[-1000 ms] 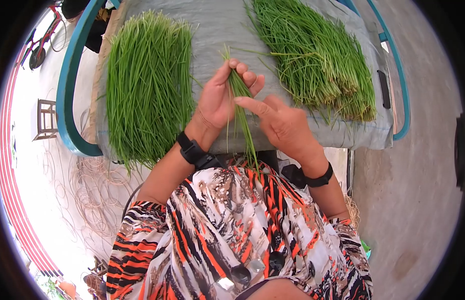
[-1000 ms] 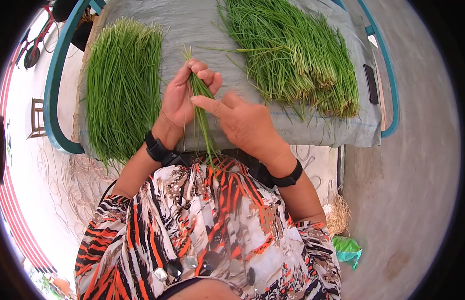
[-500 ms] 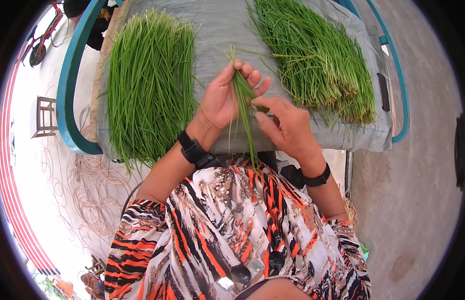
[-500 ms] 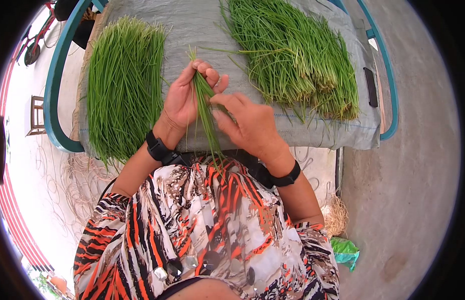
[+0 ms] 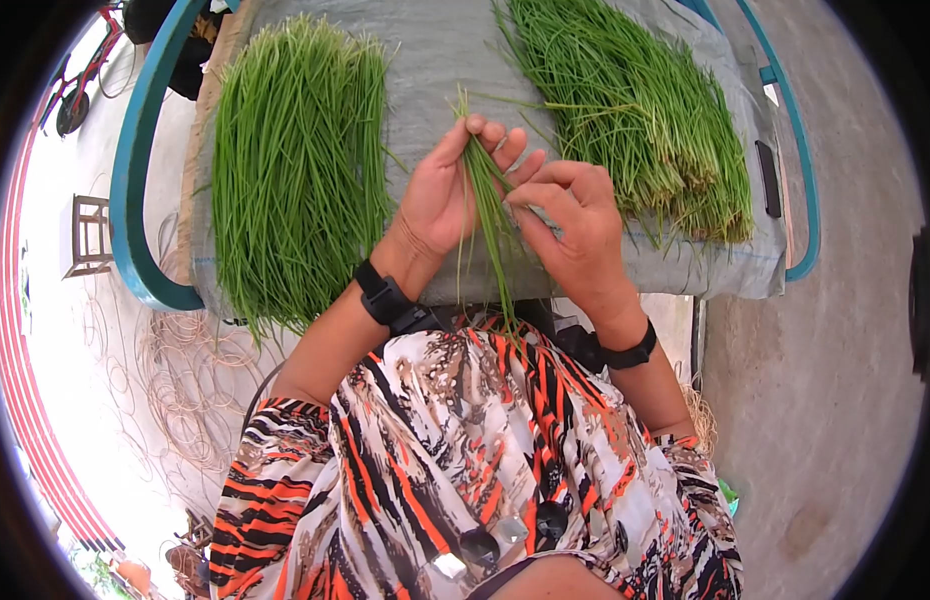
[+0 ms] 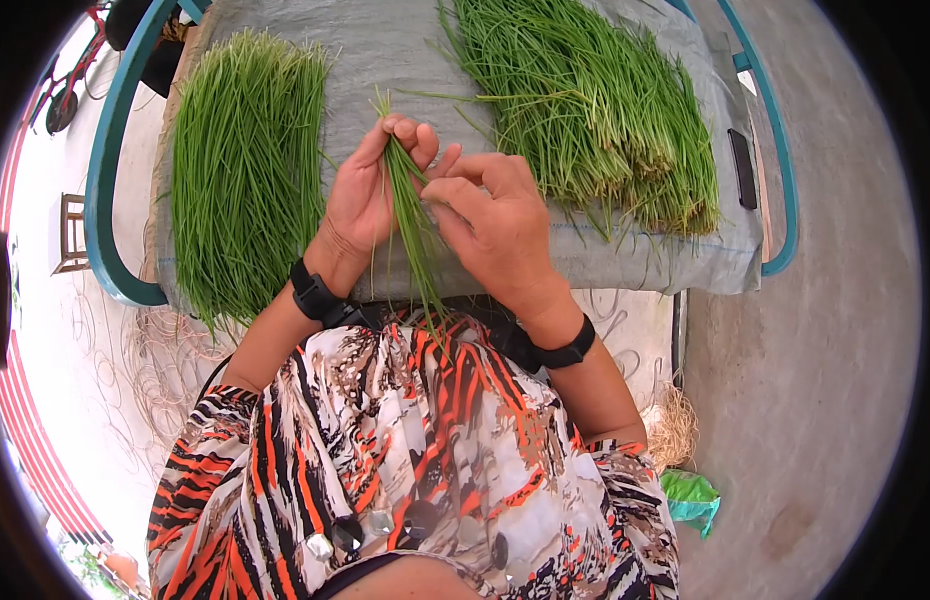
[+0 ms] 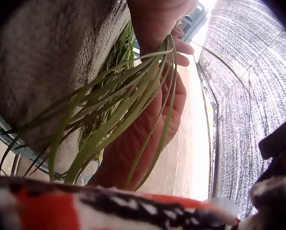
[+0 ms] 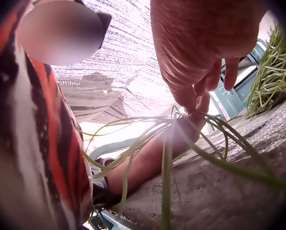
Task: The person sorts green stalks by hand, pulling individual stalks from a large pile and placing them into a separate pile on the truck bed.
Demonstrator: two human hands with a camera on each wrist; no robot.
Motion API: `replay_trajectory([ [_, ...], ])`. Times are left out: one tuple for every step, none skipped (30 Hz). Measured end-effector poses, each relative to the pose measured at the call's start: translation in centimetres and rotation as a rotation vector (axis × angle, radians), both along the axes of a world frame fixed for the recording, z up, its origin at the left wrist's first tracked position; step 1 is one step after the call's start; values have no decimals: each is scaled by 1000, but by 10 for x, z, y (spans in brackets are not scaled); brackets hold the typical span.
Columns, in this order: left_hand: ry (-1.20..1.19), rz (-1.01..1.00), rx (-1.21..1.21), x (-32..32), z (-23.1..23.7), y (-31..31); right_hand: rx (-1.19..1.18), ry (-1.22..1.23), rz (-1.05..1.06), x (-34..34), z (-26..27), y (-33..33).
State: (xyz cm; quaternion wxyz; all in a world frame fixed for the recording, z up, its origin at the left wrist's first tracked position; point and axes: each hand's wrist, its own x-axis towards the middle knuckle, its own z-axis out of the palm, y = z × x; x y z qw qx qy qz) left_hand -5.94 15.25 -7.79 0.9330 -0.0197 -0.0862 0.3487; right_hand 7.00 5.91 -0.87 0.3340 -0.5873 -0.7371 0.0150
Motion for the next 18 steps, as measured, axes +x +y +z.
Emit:
replay_trajectory([
  [5, 3, 2, 0, -1, 0, 13, -29, 19, 0, 0, 0],
  [9, 6, 3, 0, -1, 1, 27, -58, 38, 0, 0, 0],
  [2, 5, 6, 0, -1, 1, 41, -88, 57, 0, 0, 0],
  [-6, 3, 8, 0, -1, 1, 16, -71, 49, -1, 2, -1],
  [-14, 2, 10, 1, -2, 1, -9, -54, 41, -4, 6, -3],
  [-13, 0, 0, 1, -2, 1, -34, -38, 34, -6, 9, -4],
  [-10, -2, -10, 1, -2, 1, -29, -46, 31, -6, 8, -3],
  [-8, -3, -20, 0, -2, 0, -23, -53, 27, -6, 6, -3],
  [2, -8, -27, 0, -2, 0, -17, -61, 24, -6, 3, -3],
  [12, -13, -34, 0, -2, 0, -11, -59, 15, -7, 0, -2],
  [21, -18, -41, 0, -2, 1, -4, -57, 6, -7, -3, -2],
  [19, -14, -40, 1, -2, 1, 3, -55, -2, -7, -5, -1],
  [18, -11, -39, 1, -3, 1, 9, -57, -2, -7, -6, -1],
  [16, -7, -38, 1, -4, 1, 15, -59, -3, -7, -6, 0],
  [15, -3, -31, 1, -4, 1, 22, -60, -3, -7, -7, 0],
  [15, 2, -24, 2, -5, 1, 31, -48, -4, -6, -8, 1],
  [14, 6, -18, 2, -5, 1, 40, -36, -4, -6, -10, 2],
  [11, 3, -23, 2, -5, 1, 49, -24, -5, -6, -11, 3],
])
